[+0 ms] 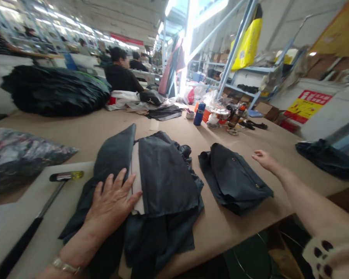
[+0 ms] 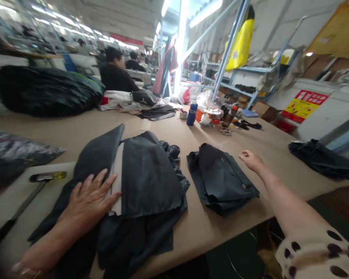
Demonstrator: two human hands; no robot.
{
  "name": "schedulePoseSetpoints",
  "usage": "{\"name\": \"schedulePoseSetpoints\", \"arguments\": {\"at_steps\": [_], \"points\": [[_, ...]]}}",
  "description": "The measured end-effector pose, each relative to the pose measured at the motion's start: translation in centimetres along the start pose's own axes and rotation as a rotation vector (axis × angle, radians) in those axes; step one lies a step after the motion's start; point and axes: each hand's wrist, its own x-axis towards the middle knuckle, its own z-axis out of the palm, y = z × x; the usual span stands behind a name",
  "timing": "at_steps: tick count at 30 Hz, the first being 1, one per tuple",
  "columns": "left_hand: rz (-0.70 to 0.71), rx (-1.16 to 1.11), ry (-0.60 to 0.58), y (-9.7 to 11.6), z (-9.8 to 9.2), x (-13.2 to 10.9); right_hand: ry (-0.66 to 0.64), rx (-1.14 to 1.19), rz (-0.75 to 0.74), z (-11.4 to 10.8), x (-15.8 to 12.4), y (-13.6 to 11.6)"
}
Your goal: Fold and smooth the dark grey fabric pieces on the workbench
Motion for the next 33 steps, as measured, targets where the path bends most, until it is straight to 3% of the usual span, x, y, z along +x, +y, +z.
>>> {"name": "schedulePoseSetpoints", "arguments": {"at_steps": [2, 5, 8, 10, 11, 13, 15, 19, 24, 29, 33], "points": [[-0.042, -0.038, 0.002, 0.4, -0.2, 0.1, -0.058, -0.001, -0.066, 1.9, -0.4, -1.8], [-0.114, -0.136, -0.027, 0.3, -0.1, 0.1, -0.225, 0.081, -0.305, 5.9, -3.1, -7.4], [-0.179, -0.271, -0.041, -0.1, 0.0, 0.0, -0.416, 0.179, -0.619, 9.9, -8.9, -15.3], [-0.194, -0.337, -0.041, -0.3, -0.1, 0.0, -0.517, 0.212, -0.948, 12.2, -13.4, -20.5], [-0.195, -0.355, -0.039, -0.3, -0.2, 0.0, -0.544, 0.182, -1.042, 13.2, -15.5, -22.8], [-0.193, -0.374, -0.042, -0.3, -0.5, 0.1, -0.537, 0.077, -1.134, 15.0, -18.8, -26.5], [-0.195, -0.384, -0.051, -0.2, -0.8, 0.1, -0.481, -0.024, -1.090, 16.3, -21.0, -28.9], [-0.195, -0.377, -0.040, 0.1, -1.0, -0.1, -0.451, -0.122, -0.942, 17.7, -22.8, -30.4], [-0.186, -0.357, -0.024, 0.3, -1.0, -0.4, -0.490, -0.179, -0.895, 17.4, -22.8, -30.2], [-0.194, -0.412, -0.063, 0.2, -1.7, 0.0, -0.495, -0.101, -0.737, 16.1, -20.0, -28.1], [-0.210, -0.434, -0.083, 0.4, -4.6, 0.5, -0.447, -0.033, -0.696, 14.0, -18.0, -25.2]]}}
